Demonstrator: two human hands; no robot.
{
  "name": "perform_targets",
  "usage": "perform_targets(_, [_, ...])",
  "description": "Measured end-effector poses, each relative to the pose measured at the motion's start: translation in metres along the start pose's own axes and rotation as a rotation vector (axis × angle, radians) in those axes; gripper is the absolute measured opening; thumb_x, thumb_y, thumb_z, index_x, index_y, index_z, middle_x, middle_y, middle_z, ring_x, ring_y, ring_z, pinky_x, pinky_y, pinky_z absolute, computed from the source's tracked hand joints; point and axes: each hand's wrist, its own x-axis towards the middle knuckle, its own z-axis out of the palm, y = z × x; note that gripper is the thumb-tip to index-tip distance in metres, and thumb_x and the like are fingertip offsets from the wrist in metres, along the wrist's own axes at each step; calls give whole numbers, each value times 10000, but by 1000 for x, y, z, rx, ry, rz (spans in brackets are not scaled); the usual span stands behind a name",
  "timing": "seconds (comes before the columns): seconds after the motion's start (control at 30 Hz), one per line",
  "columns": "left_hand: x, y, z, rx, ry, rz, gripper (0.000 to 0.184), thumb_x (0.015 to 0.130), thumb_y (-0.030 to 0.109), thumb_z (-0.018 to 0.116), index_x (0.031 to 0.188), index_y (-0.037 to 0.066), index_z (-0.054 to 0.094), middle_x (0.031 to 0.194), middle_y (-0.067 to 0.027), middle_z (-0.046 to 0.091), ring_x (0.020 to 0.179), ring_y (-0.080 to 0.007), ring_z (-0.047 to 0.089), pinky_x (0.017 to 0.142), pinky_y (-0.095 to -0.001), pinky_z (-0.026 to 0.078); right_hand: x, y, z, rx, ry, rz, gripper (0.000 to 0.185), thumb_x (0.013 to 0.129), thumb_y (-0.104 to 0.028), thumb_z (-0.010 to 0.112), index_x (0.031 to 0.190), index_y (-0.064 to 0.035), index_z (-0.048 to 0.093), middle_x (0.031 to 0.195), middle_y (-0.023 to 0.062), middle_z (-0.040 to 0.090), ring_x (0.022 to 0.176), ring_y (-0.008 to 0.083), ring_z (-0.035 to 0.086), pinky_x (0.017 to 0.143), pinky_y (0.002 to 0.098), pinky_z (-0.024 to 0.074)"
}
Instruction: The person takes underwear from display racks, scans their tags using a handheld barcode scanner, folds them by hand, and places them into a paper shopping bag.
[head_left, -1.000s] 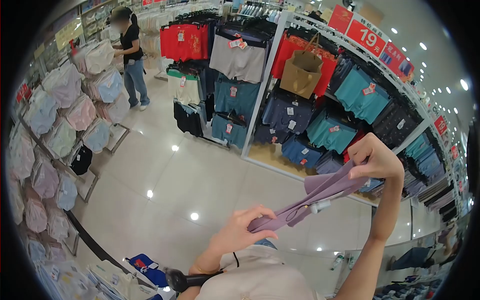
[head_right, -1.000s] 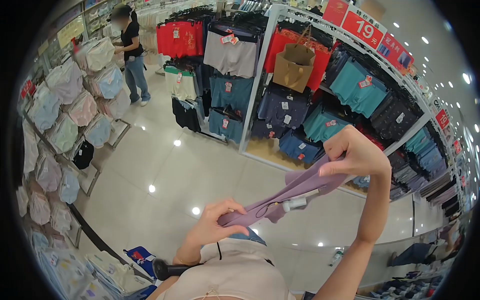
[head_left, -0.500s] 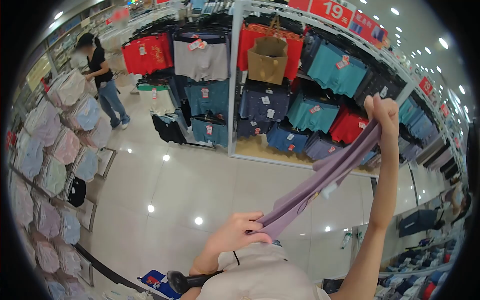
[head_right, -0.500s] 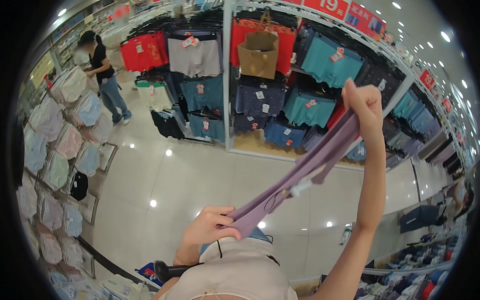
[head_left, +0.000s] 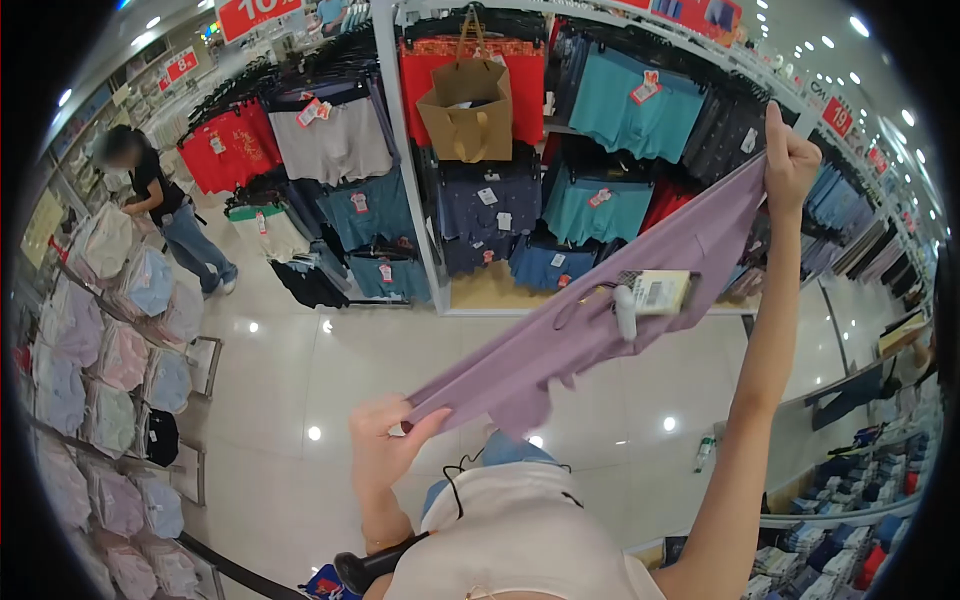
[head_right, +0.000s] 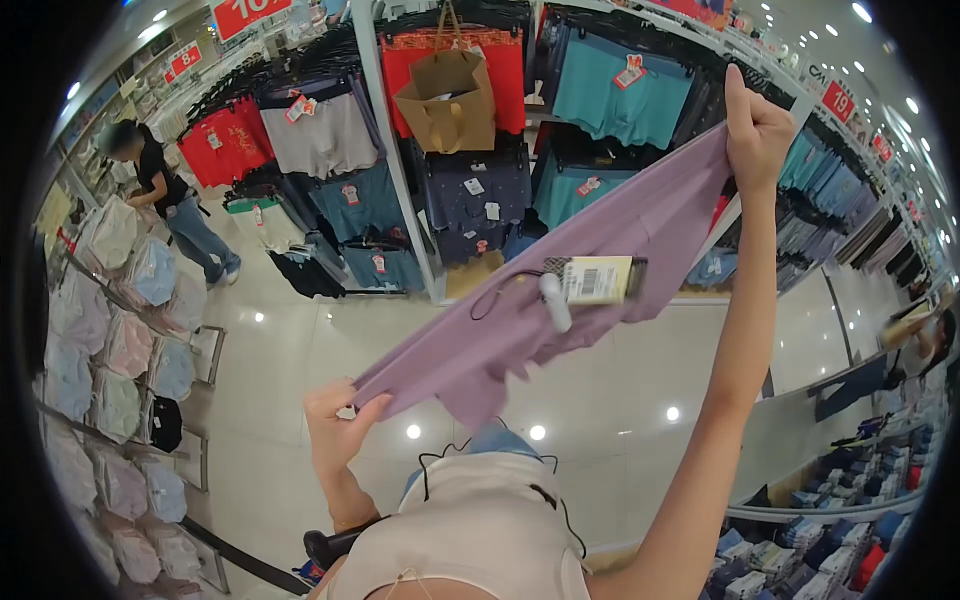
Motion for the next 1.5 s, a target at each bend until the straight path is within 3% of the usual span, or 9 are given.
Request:
perform_targets(0.17, [49,-25,11,248,228,-172,139,745,102,636,669,-5,590,526,-51,519,458,-127,441,436,-256,326,-49,-46,37,327,-321,-449,145,660,3,553,549,-45,472,518,57,460,431,172,406,426,288,292])
perform_targets(0.33, [89,-52,29,-167,666,-179,198,841,108,492,957,-42,549,862,-59,590,756,-127,548,654,-264,453,-128,-115,58,1274,-1557,-9,175,870,-176,475,896,-13,532,747,90,618,629,279,570,574,396,435])
perform_targets(0.5, [126,-32,54,374,493,-286,256,854,109,493,1093,17,489,1009,-69,552,883,-145,543,756,-286,439,-197,-108,116,990,-1733,159,266,867,-228,487,1050,-39,449,866,129,615,802,319,583,676,413,451])
perform_targets(0.6, [133,-50,53,-806,557,-174,362,898,209,414,1191,-3,405,1121,-132,502,963,-235,531,807,-371,457,-258,-111,148,983,-1316,-27,443,817,-348,565,1057,-1,431,901,174,602,832,333,580,705,397,458])
perform_targets(0.8, [170,-58,60,-1238,540,-161,360,910,232,409,1198,17,402,1101,-122,516,959,-221,546,805,-332,472,-259,-112,161,1109,-2034,338,690,725,-492,633,1028,84,403,900,251,568,836,336,572,715,362,456])
perform_targets(1.03, [203,-100,111,-1206,405,-255,352,925,209,374,1184,-23,424,1106,-123,529,994,-209,541,853,-327,446,-263,-87,173,1329,-1896,305,502,826,-412,540,1061,14,414,840,167,575,742,286,542,669,341,415])
perform_targets(1.13, [218,-114,143,-628,547,-416,320,930,176,356,1117,-48,488,1058,-113,560,1002,-183,533,863,-288,422,-268,-73,174,1443,-1813,501,493,822,-390,546,1071,14,411,852,149,571,768,261,537,701,334,408])
perform_targets(1.27, [232,-125,162,-228,374,-282,300,925,138,360,1013,-68,560,886,-70,588,798,-91,512,728,-238,422,-262,-29,160,1507,-1346,725,409,786,-237,605,1064,-5,415,844,132,568,771,248,533,690,310,408])
perform_targets(1.5, [248,-158,197,-631,215,-607,317,935,250,382,815,35,582,681,18,551,579,-14,445,475,-177,333,-279,46,206,650,-424,1117,418,623,-71,728,985,11,533,821,107,603,732,210,578,682,288,448])
